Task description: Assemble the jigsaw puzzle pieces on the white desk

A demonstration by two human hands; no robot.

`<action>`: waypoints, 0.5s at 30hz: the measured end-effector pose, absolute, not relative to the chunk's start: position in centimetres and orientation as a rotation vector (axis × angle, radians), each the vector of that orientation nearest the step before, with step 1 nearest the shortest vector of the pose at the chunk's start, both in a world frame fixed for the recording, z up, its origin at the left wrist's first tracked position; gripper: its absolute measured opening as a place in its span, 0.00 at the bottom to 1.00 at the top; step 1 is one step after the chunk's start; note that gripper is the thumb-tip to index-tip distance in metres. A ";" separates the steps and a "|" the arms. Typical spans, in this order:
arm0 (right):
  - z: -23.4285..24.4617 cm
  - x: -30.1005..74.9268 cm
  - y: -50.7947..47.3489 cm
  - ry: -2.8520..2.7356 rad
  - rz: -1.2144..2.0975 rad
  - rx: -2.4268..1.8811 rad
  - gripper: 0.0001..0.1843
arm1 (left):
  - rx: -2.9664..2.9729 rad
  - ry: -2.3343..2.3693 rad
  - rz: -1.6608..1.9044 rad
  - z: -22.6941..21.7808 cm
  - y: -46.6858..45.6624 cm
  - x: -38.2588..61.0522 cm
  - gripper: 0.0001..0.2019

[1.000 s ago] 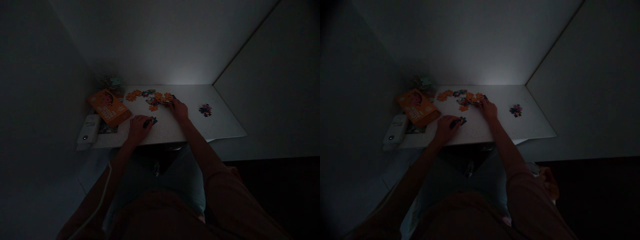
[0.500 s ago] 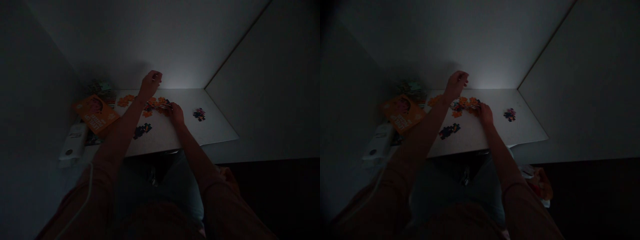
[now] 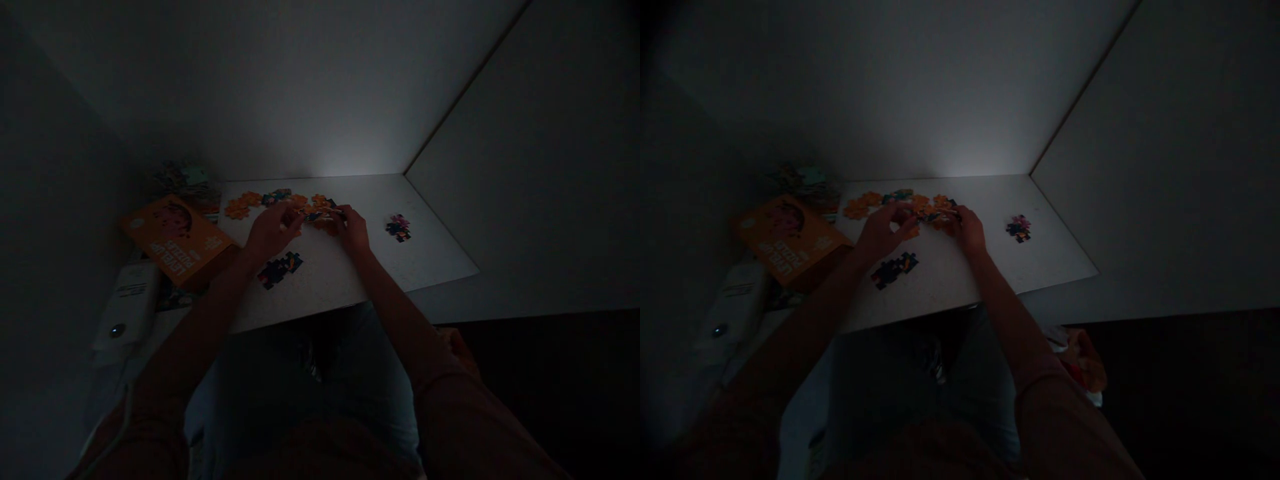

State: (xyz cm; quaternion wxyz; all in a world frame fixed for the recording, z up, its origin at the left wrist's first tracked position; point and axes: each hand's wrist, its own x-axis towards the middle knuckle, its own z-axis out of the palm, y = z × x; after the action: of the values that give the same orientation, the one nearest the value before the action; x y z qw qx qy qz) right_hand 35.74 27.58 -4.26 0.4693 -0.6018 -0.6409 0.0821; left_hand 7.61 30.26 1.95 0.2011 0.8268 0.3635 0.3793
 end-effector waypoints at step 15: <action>-4.8 36.2 27.7 -1.116 0.434 -1.304 0.28 | 2.610 0.978 0.974 0.4 29.9 6.0 0.19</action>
State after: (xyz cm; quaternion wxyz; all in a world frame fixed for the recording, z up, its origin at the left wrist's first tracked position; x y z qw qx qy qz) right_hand 36.25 27.69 -4.81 0.6333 -0.5701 -0.4879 0.1896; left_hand 6.02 29.86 0.38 0.0944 0.8800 0.3297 0.3285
